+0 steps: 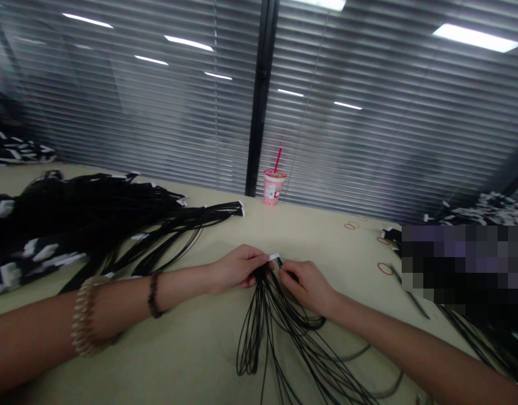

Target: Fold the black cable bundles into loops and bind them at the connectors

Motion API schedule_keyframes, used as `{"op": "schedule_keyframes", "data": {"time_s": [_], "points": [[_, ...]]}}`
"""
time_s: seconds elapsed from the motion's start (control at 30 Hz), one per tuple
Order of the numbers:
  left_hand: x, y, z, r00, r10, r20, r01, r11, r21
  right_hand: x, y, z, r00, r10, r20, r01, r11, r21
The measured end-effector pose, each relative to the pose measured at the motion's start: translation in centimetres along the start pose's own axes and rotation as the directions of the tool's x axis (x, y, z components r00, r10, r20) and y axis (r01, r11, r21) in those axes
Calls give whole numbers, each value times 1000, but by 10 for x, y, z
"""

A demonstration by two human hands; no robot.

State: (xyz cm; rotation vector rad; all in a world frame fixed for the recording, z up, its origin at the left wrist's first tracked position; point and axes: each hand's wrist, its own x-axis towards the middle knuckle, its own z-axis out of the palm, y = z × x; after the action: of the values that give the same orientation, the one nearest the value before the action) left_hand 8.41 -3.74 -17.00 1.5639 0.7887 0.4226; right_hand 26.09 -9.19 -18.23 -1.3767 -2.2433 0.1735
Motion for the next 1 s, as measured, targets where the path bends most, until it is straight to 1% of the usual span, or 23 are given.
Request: {"op": "schedule_keyframes", "data": {"time_s": [0.2,0.33,0.57,0.73,0.83,1.0], "points": [[0,1,-1,1000,-4,8,4,1000,0,0,0,1,999,40,-18,-40,999,34],[0,3,0,1000,-3,9,3,1000,-18,-1,2,3,997,51,-54,-49,998,27],[0,1,-1,1000,3,14,-3,1000,-1,-1,4,6,991,81,-110,-76,996,46],[-1,3,0,1000,-8,3,8,1000,-5,-1,3,5,989,101,-107,-91,992,93],[-2,3,0,1000,-7,3,7,1000,-8,-1,1,4,984,125,-130,-109,987,120],[0,1,-2,1000,-5,7,5,1000,3,0,-2,2,982,119,-147,-104,989,105]]}}
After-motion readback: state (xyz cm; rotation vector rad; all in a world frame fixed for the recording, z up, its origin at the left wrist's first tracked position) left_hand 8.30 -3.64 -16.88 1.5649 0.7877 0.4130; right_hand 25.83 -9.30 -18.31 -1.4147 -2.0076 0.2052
